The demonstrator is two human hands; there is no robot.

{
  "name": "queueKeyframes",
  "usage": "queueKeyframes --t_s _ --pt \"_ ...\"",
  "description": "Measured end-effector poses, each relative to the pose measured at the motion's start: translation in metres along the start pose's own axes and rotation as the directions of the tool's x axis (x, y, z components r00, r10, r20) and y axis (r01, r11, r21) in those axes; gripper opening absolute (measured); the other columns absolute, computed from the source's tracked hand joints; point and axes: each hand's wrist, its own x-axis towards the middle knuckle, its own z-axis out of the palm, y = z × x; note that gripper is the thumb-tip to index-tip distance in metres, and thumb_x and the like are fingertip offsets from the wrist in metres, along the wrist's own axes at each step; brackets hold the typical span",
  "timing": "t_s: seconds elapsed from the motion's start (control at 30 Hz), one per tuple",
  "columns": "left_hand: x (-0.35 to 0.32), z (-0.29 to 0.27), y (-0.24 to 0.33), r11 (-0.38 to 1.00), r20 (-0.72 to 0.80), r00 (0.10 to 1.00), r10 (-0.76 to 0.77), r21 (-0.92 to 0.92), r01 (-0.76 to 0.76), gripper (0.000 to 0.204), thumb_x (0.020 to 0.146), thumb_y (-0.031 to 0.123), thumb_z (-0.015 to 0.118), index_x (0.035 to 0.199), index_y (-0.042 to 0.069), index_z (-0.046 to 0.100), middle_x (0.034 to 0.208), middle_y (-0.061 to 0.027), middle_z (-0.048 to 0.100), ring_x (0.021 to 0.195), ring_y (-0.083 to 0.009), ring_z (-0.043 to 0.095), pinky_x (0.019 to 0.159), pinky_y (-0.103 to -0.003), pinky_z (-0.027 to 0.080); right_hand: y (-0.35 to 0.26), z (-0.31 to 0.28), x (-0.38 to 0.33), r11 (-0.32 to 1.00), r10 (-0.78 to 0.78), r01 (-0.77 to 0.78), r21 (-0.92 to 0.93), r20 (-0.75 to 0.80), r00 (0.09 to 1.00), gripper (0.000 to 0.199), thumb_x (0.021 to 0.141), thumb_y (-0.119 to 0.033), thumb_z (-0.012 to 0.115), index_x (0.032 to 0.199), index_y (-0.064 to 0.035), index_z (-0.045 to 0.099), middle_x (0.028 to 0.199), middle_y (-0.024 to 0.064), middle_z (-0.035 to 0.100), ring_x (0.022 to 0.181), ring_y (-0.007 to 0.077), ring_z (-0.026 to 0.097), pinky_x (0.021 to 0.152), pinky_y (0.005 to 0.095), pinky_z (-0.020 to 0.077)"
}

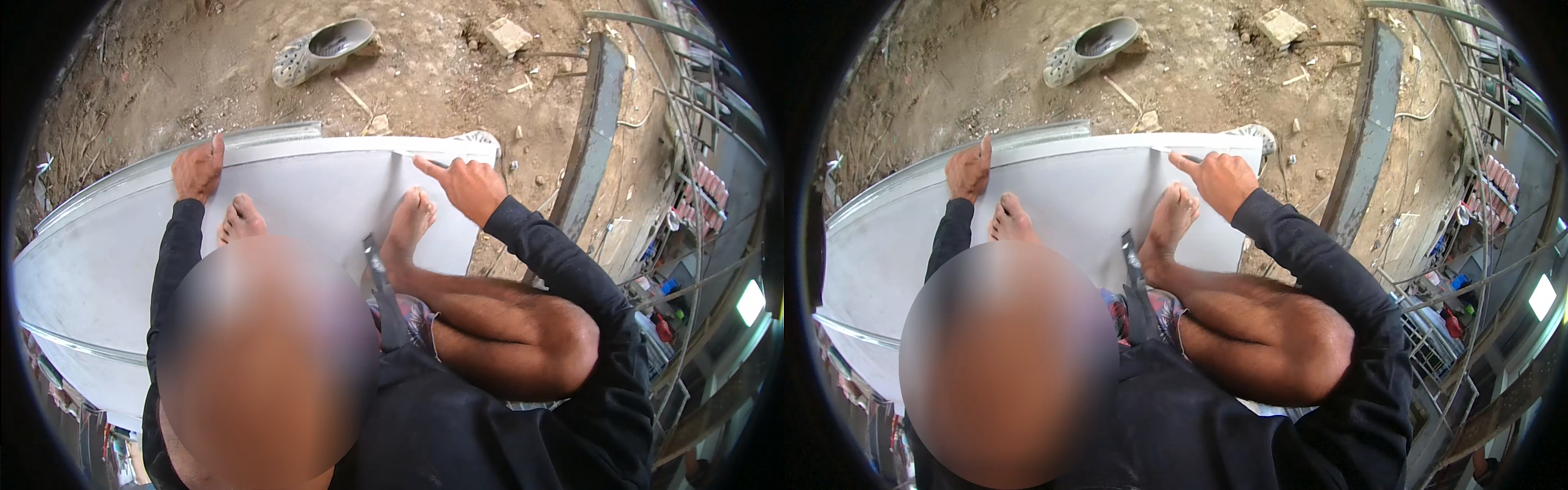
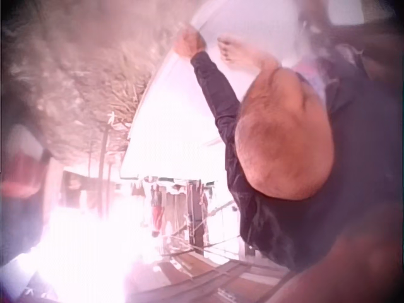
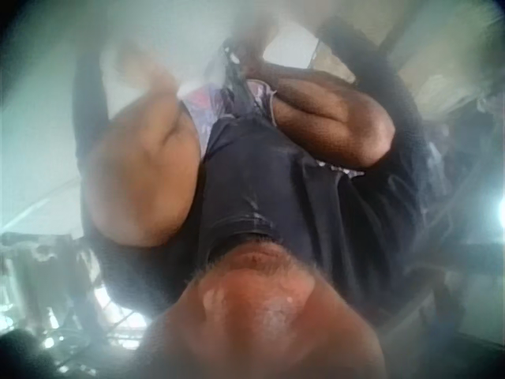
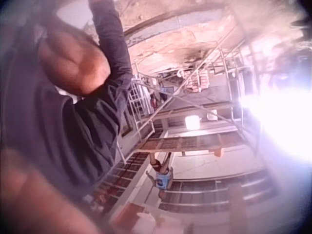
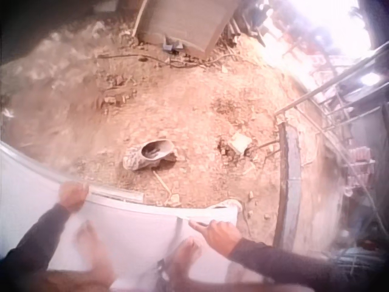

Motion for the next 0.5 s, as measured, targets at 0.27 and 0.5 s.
queueKeyframes --t_s 0.27,0.5 --pt "0.003 0.008 0.006 0.998 -0.034 0.999 0.020 0.059 -0.018 0.059 0.100 0.049 0.043 0.067 0.005 0.065 0.073 -0.0197 0.066 0.071 -0.0421 0.062 0.068 -0.052 0.047 -0.009 0.001 0.027 0.999 -0.040 0.038 0.012 0.194 0.980 0.067 0.086 -0.018 0.061 0.149 -0.0259 0.040 0.071 0.0063 0.064 0.067 0.0232 0.068 0.054 0.0359 0.0529" --pt "-0.001 0.002 0.003 1.000 -0.037 0.999 0.003 0.030 -0.002 0.060 0.100 0.050 0.044 0.067 0.004 0.064 0.072 -0.0206 0.065 0.071 -0.0435 0.060 0.066 -0.054 0.044 0.019 0.008 -0.003 1.000 -0.001 0.000 0.007 0.086 0.996 0.065 0.088 -0.017 0.060 0.148 -0.0305 0.041 0.065 0.0047 0.060 0.056 0.0203 0.063 0.049 0.0334 0.0499"
